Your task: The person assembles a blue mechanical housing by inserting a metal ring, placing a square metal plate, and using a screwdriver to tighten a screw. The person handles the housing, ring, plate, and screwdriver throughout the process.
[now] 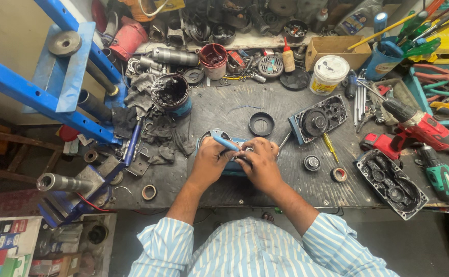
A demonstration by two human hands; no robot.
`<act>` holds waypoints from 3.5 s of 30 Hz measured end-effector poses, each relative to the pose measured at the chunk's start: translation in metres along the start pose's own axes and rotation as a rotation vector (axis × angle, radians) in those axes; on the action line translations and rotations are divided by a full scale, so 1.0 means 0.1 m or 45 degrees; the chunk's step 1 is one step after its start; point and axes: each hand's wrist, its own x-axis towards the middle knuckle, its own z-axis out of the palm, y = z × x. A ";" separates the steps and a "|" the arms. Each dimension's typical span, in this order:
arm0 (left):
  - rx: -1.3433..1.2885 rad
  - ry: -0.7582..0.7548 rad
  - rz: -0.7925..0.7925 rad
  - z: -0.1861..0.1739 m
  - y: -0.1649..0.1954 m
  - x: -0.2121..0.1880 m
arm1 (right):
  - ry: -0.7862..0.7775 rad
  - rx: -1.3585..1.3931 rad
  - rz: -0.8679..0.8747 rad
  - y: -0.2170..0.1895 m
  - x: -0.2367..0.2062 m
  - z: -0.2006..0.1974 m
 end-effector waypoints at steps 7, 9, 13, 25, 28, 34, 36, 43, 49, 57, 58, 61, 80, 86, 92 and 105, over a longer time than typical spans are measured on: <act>-0.094 -0.051 -0.066 -0.04 0.03 0.04 | 0.001 0.277 -0.048 0.16 -0.05 0.06; -0.183 -0.059 -0.093 -0.05 0.02 0.06 | 0.023 0.375 0.008 0.19 -0.07 0.06; -0.293 -0.065 -0.217 -0.01 -0.04 0.05 | 0.024 0.461 0.000 0.22 -0.03 0.01; -0.630 0.245 -0.278 0.14 -0.20 0.13 | 0.169 -0.168 -0.106 1.32 0.63 -0.53; -0.296 0.203 -0.279 0.15 -0.07 0.13 | 0.188 -0.908 0.232 2.29 1.24 -0.75; -0.028 0.147 -0.228 0.09 0.01 0.26 | -0.075 -1.339 0.428 3.32 1.77 -0.77; 0.100 0.114 -0.105 0.08 -0.02 0.32 | -0.122 -1.306 0.499 3.35 1.82 -0.78; 0.274 0.160 0.110 0.15 -0.15 0.47 | -0.068 -1.076 0.458 3.06 1.76 -0.89; 0.213 0.145 0.103 0.15 -0.11 0.48 | 0.243 -0.061 0.309 1.76 1.68 -0.75; 0.272 0.112 0.106 0.10 -0.06 0.43 | -0.174 0.372 0.097 0.00 1.26 -0.74; 0.340 0.128 0.122 0.11 -0.06 0.41 | -0.199 0.293 0.002 -0.07 1.26 -0.74; 0.503 0.127 0.079 0.16 -0.05 0.32 | -0.292 0.088 -0.147 -0.16 1.22 -0.64; 0.413 0.229 -0.190 0.14 -0.10 0.11 | -0.015 -0.839 0.122 -0.66 0.91 -0.02; 0.380 0.269 -0.215 0.16 -0.18 0.08 | -0.186 -0.517 0.315 -0.54 1.06 -0.06; 0.410 0.287 -0.214 0.13 -0.14 0.06 | -0.038 -0.656 0.195 -0.45 1.11 -0.01; 0.494 0.342 -0.236 0.20 -0.21 0.17 | 0.273 -0.655 0.021 -0.46 1.15 0.09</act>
